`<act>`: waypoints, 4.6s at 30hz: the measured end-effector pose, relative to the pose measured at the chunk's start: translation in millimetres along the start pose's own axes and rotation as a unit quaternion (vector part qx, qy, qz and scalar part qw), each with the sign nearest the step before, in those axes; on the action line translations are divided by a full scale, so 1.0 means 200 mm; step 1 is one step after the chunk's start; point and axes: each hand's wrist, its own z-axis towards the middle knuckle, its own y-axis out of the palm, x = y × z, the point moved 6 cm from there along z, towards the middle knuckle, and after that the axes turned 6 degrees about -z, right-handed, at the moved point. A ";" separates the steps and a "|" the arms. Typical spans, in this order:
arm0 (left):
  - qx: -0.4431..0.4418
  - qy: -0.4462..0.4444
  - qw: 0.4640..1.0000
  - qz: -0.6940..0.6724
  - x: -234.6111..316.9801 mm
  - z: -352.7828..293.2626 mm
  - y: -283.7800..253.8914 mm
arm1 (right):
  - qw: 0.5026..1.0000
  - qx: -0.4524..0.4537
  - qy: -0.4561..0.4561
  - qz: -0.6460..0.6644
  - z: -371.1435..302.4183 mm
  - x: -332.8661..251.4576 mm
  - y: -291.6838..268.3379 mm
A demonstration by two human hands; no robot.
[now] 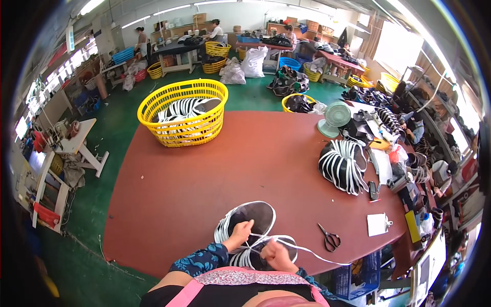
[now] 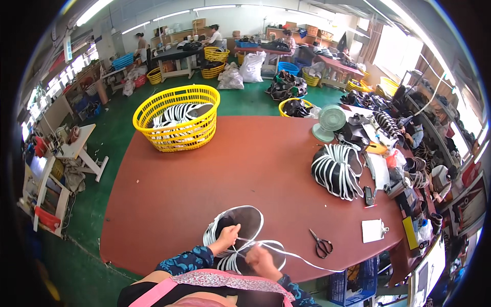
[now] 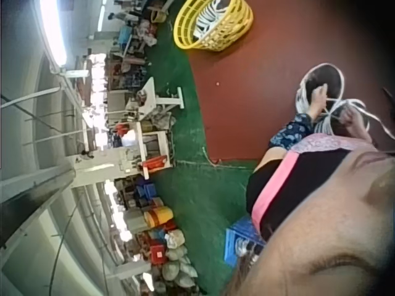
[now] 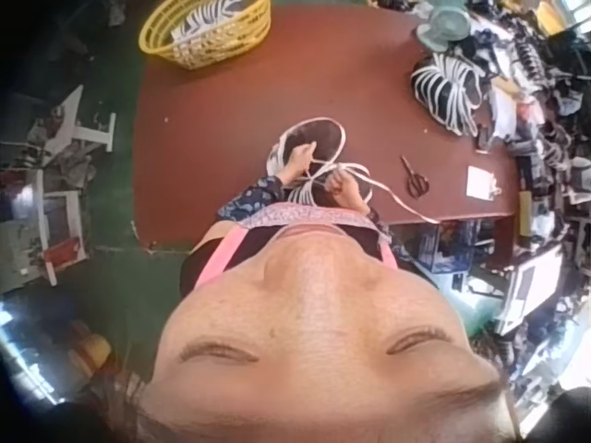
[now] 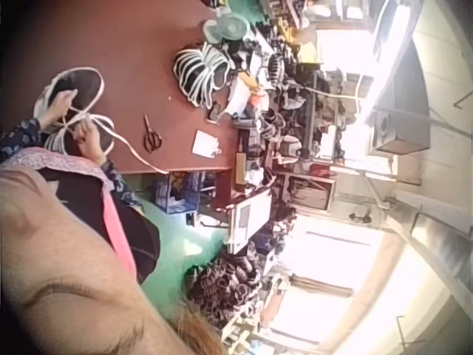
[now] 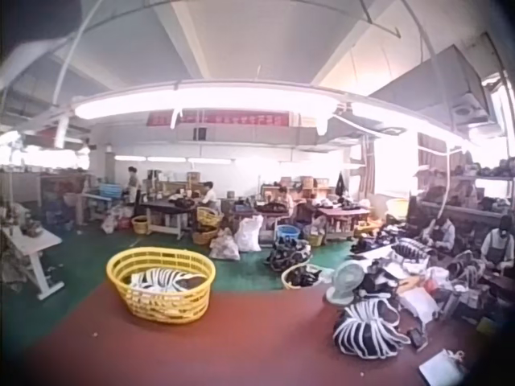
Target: Organizing and lacing shoe components on a factory workbench.
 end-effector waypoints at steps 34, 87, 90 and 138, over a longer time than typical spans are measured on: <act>-0.140 0.442 0.721 0.515 0.44 -0.48 0.01 | 0.961 0.091 -0.008 -0.260 0.26 0.36 -0.16; -0.079 0.191 0.848 0.488 0.08 -0.18 0.10 | 0.913 0.202 0.087 -0.343 -0.62 -0.37 -0.64; -0.055 0.186 0.838 0.510 0.11 -0.28 0.23 | 0.910 0.207 0.028 -0.358 -0.67 -0.59 -0.99; -0.092 0.322 0.801 0.497 0.08 -0.80 1.79 | 0.525 0.199 -0.056 -0.826 -0.38 -1.12 -2.59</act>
